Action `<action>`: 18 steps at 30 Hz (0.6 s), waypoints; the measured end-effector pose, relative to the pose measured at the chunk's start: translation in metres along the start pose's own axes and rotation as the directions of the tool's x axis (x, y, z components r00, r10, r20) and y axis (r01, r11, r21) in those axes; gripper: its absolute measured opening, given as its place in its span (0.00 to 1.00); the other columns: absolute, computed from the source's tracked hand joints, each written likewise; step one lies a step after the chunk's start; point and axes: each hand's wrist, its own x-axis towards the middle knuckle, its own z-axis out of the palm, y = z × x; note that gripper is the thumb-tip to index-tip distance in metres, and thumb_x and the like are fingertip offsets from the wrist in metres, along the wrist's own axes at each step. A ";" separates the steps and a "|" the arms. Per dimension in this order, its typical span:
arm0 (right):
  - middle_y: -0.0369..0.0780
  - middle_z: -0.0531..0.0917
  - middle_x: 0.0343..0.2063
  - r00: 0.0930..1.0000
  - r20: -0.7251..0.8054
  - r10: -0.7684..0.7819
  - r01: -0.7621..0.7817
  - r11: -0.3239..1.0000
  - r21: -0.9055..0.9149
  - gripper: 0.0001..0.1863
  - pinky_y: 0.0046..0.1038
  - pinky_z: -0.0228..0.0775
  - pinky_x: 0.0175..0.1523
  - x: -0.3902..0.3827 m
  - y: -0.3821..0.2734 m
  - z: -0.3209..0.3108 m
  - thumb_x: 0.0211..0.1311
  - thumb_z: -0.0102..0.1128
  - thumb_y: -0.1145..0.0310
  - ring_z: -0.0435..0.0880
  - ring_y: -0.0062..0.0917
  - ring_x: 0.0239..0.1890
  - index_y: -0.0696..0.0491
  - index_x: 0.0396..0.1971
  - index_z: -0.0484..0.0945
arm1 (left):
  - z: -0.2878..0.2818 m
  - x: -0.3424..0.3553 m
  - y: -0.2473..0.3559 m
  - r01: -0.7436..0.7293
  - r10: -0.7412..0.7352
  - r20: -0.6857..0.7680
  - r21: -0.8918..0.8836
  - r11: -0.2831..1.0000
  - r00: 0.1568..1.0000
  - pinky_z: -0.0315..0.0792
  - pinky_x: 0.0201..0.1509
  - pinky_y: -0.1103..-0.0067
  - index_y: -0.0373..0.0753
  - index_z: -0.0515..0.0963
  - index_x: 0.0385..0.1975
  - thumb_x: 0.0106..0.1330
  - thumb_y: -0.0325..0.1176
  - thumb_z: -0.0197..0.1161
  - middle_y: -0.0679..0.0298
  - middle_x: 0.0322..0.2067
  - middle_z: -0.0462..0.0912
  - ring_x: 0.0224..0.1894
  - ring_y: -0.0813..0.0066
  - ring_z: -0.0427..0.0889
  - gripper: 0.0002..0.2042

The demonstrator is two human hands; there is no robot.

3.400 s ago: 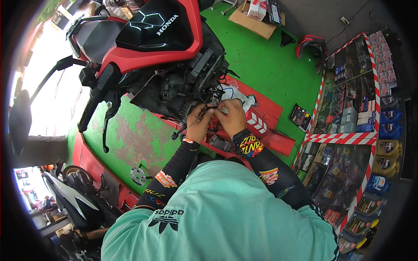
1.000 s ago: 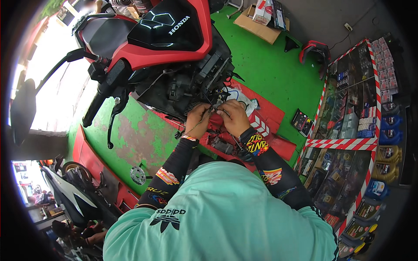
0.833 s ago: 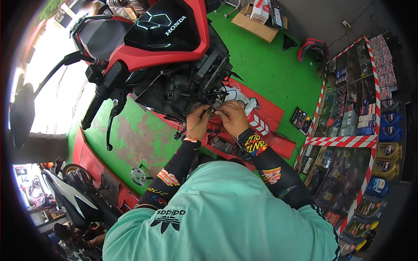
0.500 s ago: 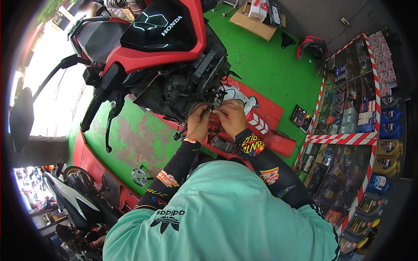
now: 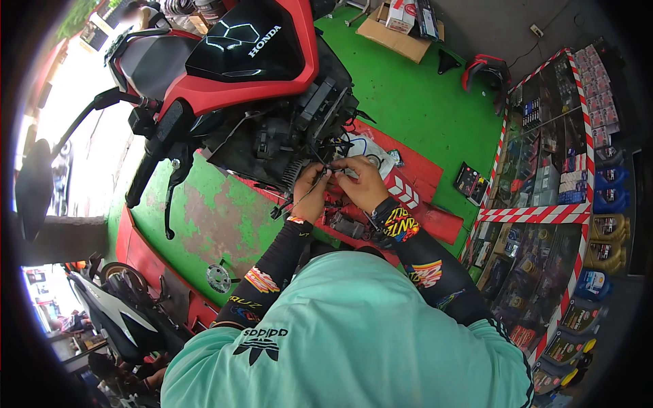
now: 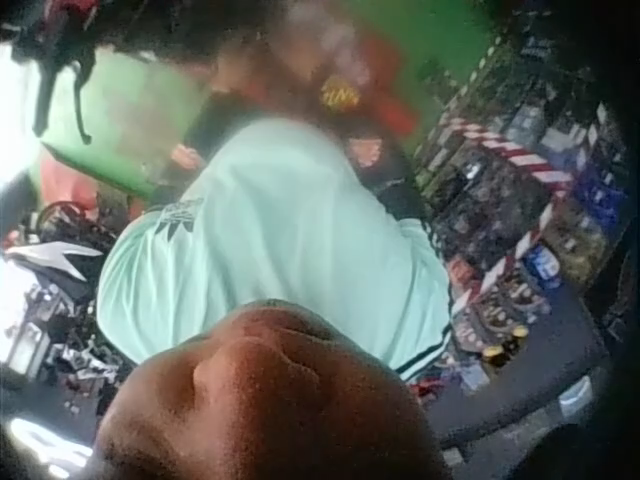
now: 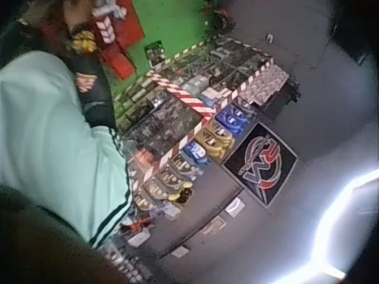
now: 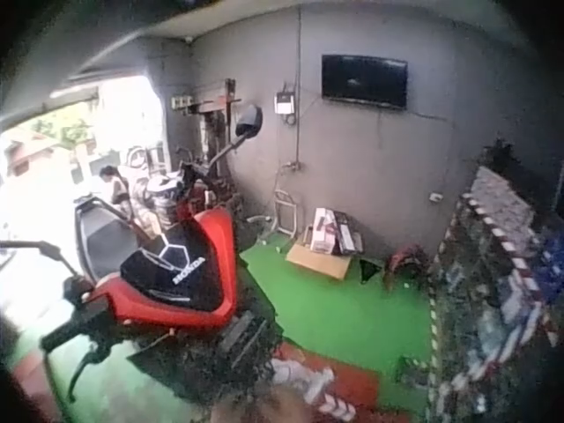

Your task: The person is repairing and taping electrical wiring on the front of a motorcycle.

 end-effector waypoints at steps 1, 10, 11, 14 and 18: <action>0.41 0.88 0.38 0.999 0.026 0.037 -0.037 0.999 -0.004 0.12 0.38 0.73 0.53 0.001 -0.003 0.001 0.60 0.72 0.67 0.84 0.37 0.48 0.57 0.41 0.87 | 0.001 -0.001 0.000 -0.052 0.054 -0.026 0.047 0.998 0.998 0.81 0.46 0.77 0.29 0.78 0.47 0.76 0.28 0.60 0.60 0.42 0.83 0.41 0.73 0.86 0.08; 0.40 0.85 0.33 0.989 -0.002 -0.150 0.141 0.929 -0.341 0.07 0.41 0.66 0.54 0.005 -0.013 0.003 0.62 0.65 0.66 0.81 0.38 0.45 0.54 0.33 0.83 | 0.008 -0.005 0.009 -0.031 0.035 -0.090 0.043 0.999 0.995 0.80 0.45 0.79 0.28 0.82 0.45 0.75 0.27 0.61 0.57 0.39 0.88 0.38 0.74 0.88 0.09; 0.40 0.84 0.33 0.979 -0.026 -0.204 0.179 0.905 -0.387 0.06 0.41 0.64 0.54 0.004 -0.013 0.005 0.62 0.65 0.66 0.80 0.37 0.44 0.53 0.32 0.81 | 0.009 -0.006 0.010 -0.030 0.032 -0.087 0.020 0.999 0.996 0.80 0.45 0.79 0.27 0.82 0.47 0.74 0.27 0.62 0.57 0.39 0.89 0.39 0.74 0.89 0.09; 0.41 0.83 0.32 0.965 -0.073 -0.250 0.192 0.872 -0.450 0.04 0.40 0.65 0.53 0.003 -0.019 0.009 0.62 0.64 0.70 0.80 0.39 0.44 0.54 0.33 0.81 | 0.015 -0.007 0.018 0.016 -0.022 -0.122 -0.049 0.999 0.992 0.81 0.44 0.80 0.26 0.82 0.48 0.74 0.26 0.62 0.57 0.40 0.89 0.38 0.74 0.89 0.10; 0.42 0.83 0.32 0.956 -0.110 -0.271 0.202 0.885 -0.419 0.04 0.40 0.65 0.54 -0.006 -0.016 0.012 0.62 0.64 0.70 0.80 0.39 0.43 0.55 0.33 0.81 | 0.020 -0.010 0.015 0.050 -0.070 -0.162 -0.122 0.991 0.984 0.82 0.46 0.79 0.24 0.81 0.49 0.74 0.25 0.62 0.56 0.42 0.88 0.41 0.71 0.89 0.10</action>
